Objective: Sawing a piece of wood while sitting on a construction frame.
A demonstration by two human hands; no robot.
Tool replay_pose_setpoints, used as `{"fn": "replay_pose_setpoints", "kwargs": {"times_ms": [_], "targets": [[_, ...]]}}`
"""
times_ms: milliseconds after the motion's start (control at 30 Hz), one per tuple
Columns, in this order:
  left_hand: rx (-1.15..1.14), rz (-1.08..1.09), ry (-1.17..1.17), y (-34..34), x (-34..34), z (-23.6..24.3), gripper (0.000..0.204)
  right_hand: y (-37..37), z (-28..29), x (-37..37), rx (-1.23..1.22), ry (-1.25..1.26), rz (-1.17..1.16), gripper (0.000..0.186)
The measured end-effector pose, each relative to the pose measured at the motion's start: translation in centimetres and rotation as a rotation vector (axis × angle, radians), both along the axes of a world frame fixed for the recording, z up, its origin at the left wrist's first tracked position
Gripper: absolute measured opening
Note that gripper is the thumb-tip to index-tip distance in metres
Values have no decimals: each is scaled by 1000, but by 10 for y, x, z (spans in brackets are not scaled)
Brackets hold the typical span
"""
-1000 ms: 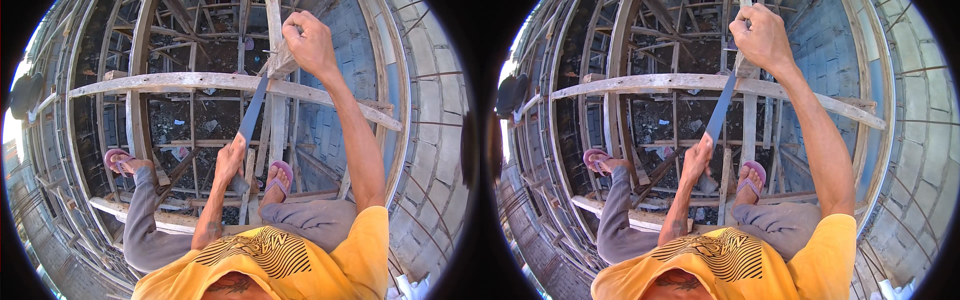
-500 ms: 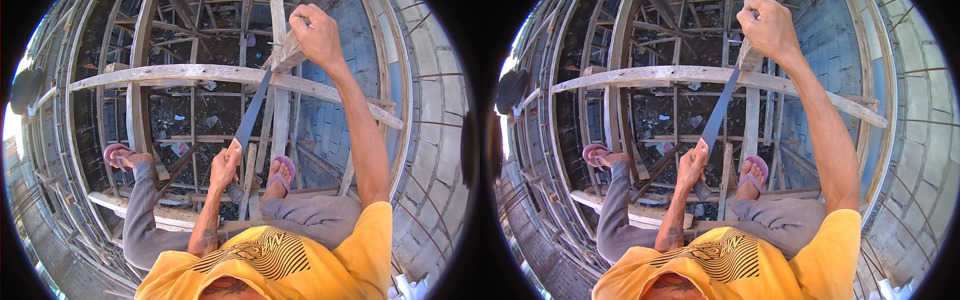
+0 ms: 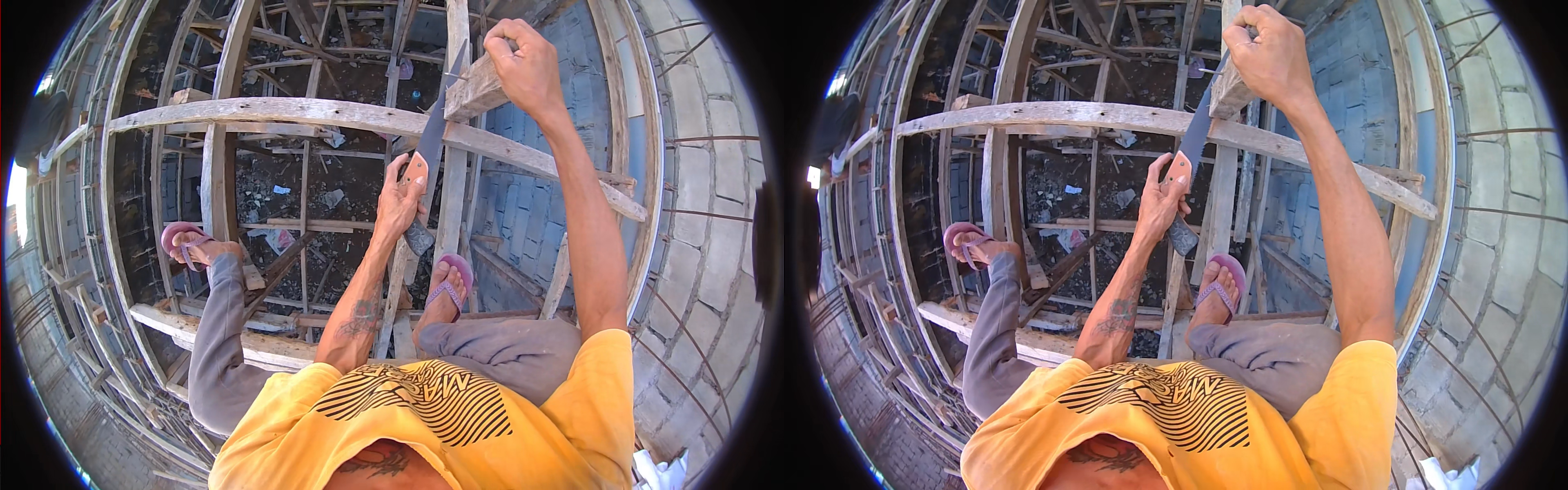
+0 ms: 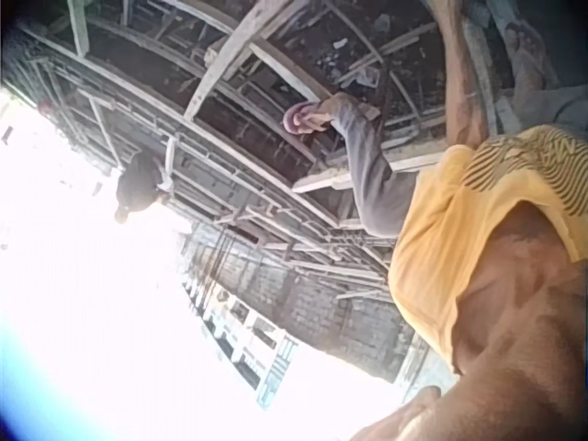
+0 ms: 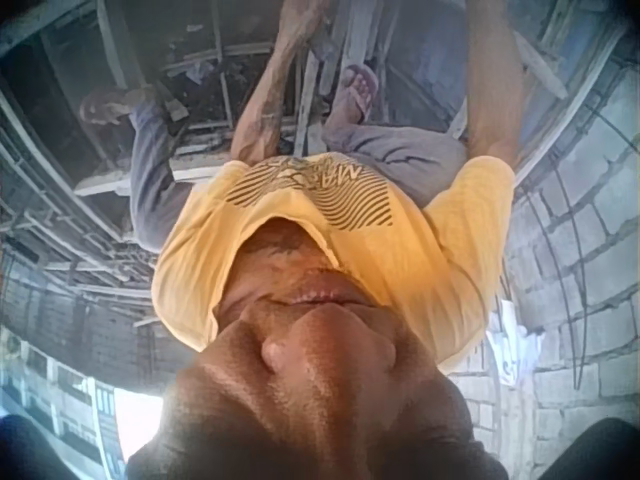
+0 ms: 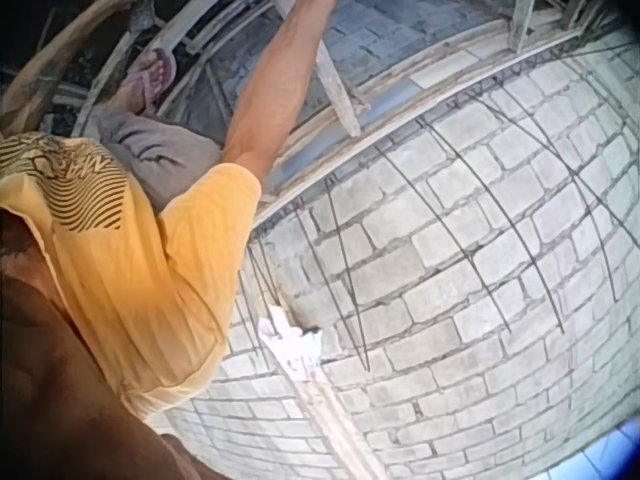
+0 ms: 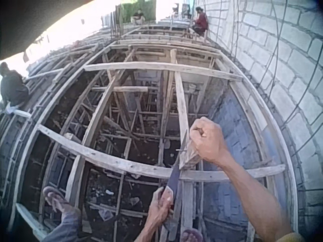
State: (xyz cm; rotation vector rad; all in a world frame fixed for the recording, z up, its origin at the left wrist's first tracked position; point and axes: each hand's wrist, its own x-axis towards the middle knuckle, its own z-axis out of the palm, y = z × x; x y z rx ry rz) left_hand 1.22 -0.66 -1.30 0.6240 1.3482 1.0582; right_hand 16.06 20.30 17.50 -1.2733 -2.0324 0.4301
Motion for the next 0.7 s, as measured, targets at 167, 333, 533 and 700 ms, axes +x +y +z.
{"fn": "replay_pose_setpoints", "kwargs": {"times_ms": [167,333,533,700], "targets": [[58,-14,-137,-11,-7,1,58,2,2,-13,6,16,12,14],[-118,-105,18,-73,-29,36,56,-3,1,0,77,18,21,13],[-401,-171,242,-105,-94,67,41,-5,9,-8,-55,19,-1,12],[-180,-174,374,1,-54,26,40,-2,5,-13,-54,30,37,12]]}}
